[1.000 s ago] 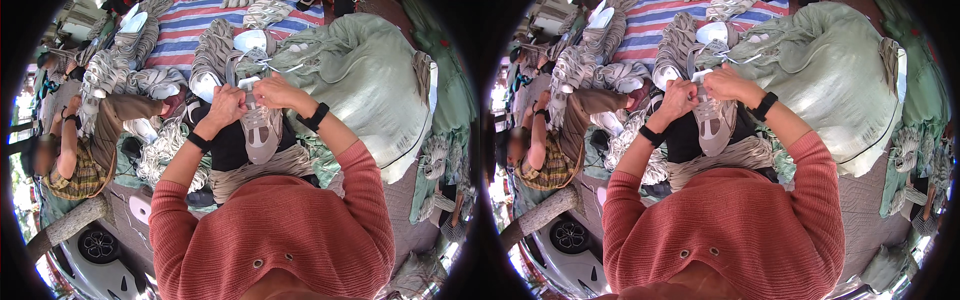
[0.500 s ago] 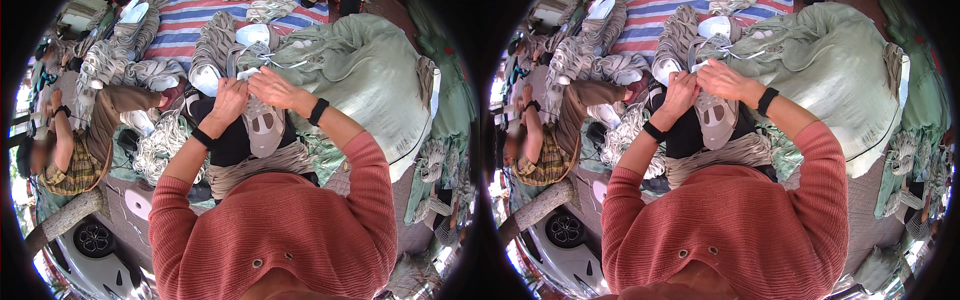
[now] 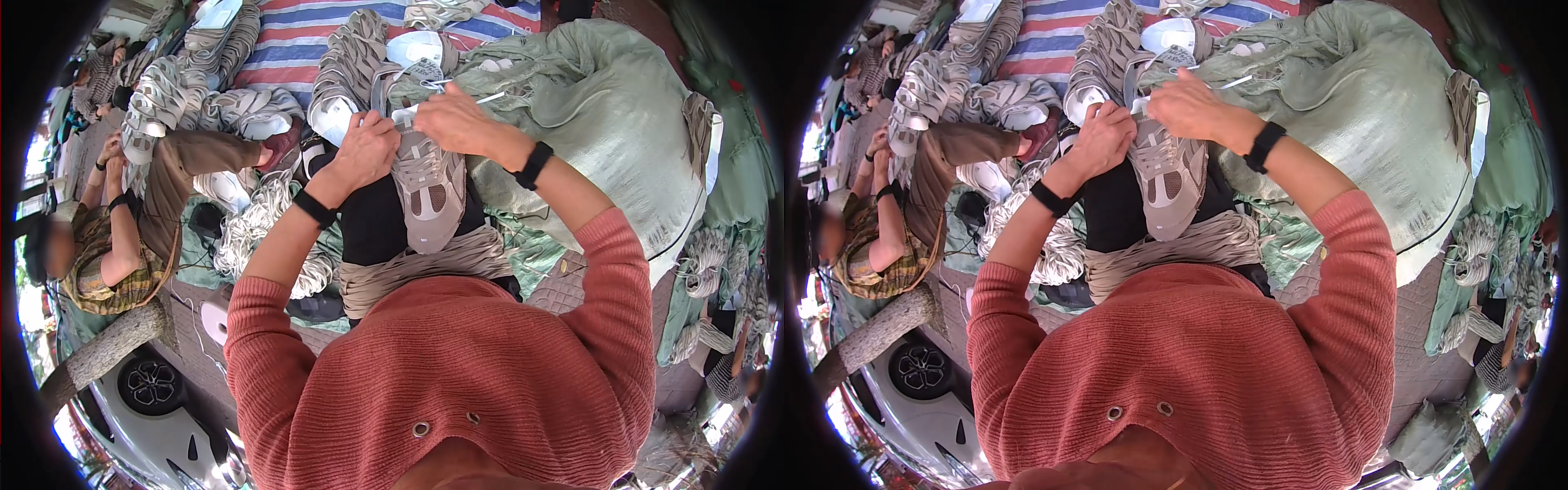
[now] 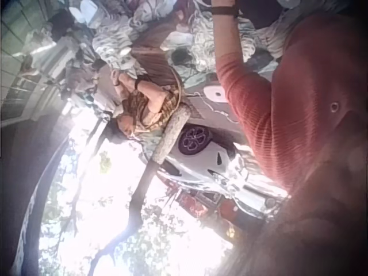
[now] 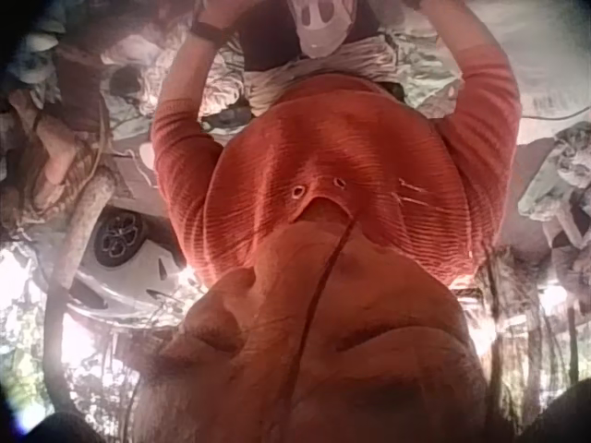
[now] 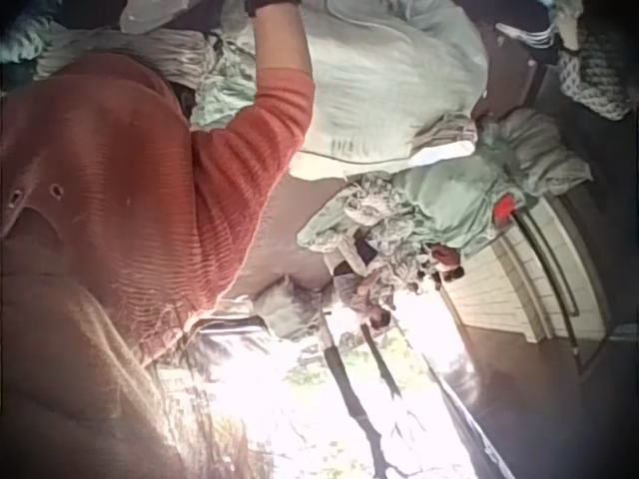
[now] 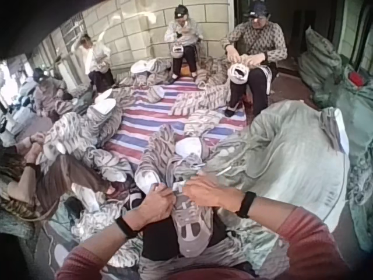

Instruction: The person threads a long white shoelace through the eyelets of a beige sneaker held on their lap. They pull the lace through repeatedly to secure it, then tie a knot at the top. The person then picks up a second shoe and begins the same lacing process.

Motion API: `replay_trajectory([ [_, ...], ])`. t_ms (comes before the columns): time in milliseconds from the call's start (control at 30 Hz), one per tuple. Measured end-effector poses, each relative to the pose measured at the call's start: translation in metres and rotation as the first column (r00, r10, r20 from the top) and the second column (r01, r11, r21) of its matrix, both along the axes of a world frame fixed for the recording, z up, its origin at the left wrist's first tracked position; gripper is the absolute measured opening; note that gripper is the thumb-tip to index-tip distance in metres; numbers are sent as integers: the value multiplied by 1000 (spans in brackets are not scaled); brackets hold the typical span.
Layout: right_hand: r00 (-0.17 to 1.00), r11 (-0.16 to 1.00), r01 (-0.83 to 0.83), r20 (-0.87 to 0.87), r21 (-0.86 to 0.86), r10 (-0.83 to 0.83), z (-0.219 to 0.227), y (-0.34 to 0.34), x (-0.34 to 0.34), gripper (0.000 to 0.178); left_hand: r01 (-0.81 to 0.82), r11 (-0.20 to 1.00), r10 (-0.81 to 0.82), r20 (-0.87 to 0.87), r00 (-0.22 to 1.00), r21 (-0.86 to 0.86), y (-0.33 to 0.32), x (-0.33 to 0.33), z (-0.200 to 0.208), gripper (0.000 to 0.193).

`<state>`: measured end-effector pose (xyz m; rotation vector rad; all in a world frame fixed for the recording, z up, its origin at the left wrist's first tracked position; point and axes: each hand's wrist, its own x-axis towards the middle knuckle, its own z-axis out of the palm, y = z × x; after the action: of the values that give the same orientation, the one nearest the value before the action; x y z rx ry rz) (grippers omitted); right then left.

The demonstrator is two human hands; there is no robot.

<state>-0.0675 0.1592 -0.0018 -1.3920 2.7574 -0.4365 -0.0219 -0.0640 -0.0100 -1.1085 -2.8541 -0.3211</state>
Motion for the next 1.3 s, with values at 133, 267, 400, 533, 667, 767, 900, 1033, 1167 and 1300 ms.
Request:
replay_trajectory([
  [133,969,986,1,243,165,-41,-6,-5,-4,17,-43,996,58,193,979,-76,0,-12,-10,9],
  [267,861,993,14,505,113,-70,-3,5,-10,18,-119,993,106,466,878,-3,0,-16,-12,10],
  [400,833,988,157,540,-13,-125,-14,4,-2,11,-221,970,95,685,723,98,-4,-22,-19,14],
  [533,998,973,13,56,-232,0,-22,6,19,12,-276,961,190,646,739,33,-1,-18,-16,17],
  [667,836,904,-416,-434,-101,336,-11,14,18,14,-262,960,278,398,874,-95,13,-1,-8,20],
  [767,774,854,-516,-460,-60,435,-19,27,16,10,-255,958,278,211,937,-129,26,11,-7,21],
  [900,780,858,-507,-465,-77,419,-25,28,13,11,-328,943,265,463,846,60,11,2,-15,11],
  [1033,852,919,-374,-439,-126,286,-24,28,15,12,-367,877,104,625,774,310,-5,-5,-26,6],
  [1167,894,960,-226,-427,-162,138,-19,34,18,13,-426,830,150,591,793,361,6,-5,-18,8],
  [1300,955,958,-101,-296,-269,17,-8,38,29,9,-243,951,178,303,936,193,35,8,-2,18],
])
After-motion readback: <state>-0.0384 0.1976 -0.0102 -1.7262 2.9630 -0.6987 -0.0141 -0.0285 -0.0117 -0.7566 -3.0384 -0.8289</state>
